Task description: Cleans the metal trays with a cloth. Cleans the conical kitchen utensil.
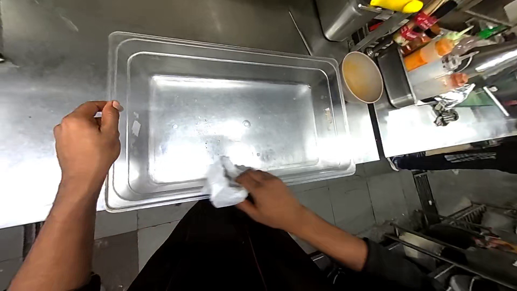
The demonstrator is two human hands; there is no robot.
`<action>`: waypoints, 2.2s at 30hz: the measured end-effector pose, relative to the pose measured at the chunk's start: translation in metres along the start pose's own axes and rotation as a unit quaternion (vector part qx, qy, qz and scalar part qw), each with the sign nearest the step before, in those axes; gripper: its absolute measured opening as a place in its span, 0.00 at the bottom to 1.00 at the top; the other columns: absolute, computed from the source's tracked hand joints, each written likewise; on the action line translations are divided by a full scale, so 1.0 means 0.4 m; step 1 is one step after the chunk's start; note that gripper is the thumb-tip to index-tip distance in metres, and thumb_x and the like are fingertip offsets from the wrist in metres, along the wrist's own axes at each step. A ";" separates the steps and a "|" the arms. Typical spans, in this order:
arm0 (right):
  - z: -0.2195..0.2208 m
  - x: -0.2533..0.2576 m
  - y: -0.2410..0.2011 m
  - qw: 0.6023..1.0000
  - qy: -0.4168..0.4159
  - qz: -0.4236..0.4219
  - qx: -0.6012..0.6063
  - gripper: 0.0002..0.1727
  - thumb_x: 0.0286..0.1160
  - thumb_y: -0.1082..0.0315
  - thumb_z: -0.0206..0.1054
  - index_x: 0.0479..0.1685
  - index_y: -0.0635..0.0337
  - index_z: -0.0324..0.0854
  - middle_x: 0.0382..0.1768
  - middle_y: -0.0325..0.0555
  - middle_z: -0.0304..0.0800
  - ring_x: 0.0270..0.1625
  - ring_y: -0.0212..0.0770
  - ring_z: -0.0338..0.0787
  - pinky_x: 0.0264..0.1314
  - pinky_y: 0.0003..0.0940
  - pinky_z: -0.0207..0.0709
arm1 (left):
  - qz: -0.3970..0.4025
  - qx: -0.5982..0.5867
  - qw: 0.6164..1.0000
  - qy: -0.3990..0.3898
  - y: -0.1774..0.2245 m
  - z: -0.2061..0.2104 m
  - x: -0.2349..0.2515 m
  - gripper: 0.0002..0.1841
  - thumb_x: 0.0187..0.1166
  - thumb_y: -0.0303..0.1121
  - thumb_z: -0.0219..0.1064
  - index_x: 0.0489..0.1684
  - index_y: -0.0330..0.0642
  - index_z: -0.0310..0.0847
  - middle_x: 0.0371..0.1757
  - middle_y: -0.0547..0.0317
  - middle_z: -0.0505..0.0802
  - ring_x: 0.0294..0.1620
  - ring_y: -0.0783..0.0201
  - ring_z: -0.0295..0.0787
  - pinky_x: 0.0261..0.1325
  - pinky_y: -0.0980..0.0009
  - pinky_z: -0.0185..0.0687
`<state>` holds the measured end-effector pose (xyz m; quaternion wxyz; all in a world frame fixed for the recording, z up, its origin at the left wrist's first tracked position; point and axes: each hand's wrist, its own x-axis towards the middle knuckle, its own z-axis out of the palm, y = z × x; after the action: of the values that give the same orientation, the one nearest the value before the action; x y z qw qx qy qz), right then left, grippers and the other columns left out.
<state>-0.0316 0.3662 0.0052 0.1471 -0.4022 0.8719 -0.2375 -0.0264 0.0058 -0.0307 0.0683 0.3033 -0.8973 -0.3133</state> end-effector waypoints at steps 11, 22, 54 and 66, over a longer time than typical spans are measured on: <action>-0.312 -0.347 0.419 0.963 -0.091 -0.160 -0.198 0.23 0.87 0.50 0.51 0.33 0.49 0.88 0.40 0.34 0.94 0.59 0.37 0.92 0.83 0.43 0.71 | 0.024 0.057 0.998 -0.011 0.017 -0.019 0.071 0.36 0.88 0.66 0.46 0.65 0.39 0.80 0.33 0.29 0.85 0.31 0.30 0.81 0.37 0.27 0.71; -0.533 0.047 0.441 0.922 -0.235 -0.159 -0.264 0.26 0.61 0.84 0.73 0.56 0.46 0.92 0.50 0.44 0.95 0.61 0.52 0.91 0.68 0.53 0.81 | -0.031 0.098 0.992 0.069 0.147 -0.011 0.000 0.30 0.95 0.52 0.46 0.71 0.33 0.81 0.57 0.18 0.87 0.57 0.16 0.83 0.55 0.17 0.69; -0.112 0.313 0.426 0.921 0.083 0.376 -0.050 0.51 0.82 0.49 0.64 0.92 0.76 0.42 0.90 0.83 0.30 0.93 0.80 0.31 0.87 0.80 0.28 | -0.040 0.044 0.998 -0.002 0.163 0.000 -0.010 0.25 0.92 0.39 0.59 0.82 0.35 0.72 0.53 0.28 0.91 0.51 0.29 0.89 0.58 0.28 0.77; 0.195 0.685 -0.006 0.998 0.055 0.000 -0.028 0.39 0.74 0.74 0.67 0.88 0.72 0.57 0.86 0.72 0.61 0.93 0.64 0.56 0.96 0.59 0.38 | 0.002 -0.017 0.995 -0.094 0.111 -0.024 0.014 0.26 0.92 0.40 0.57 0.85 0.37 0.68 0.54 0.33 0.91 0.54 0.36 0.90 0.63 0.35 0.80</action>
<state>-0.1688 0.1305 -0.0772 0.0882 -0.3924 0.8849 -0.2348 -0.0502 0.0251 0.0033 -0.0102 0.2697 -0.8949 -0.3555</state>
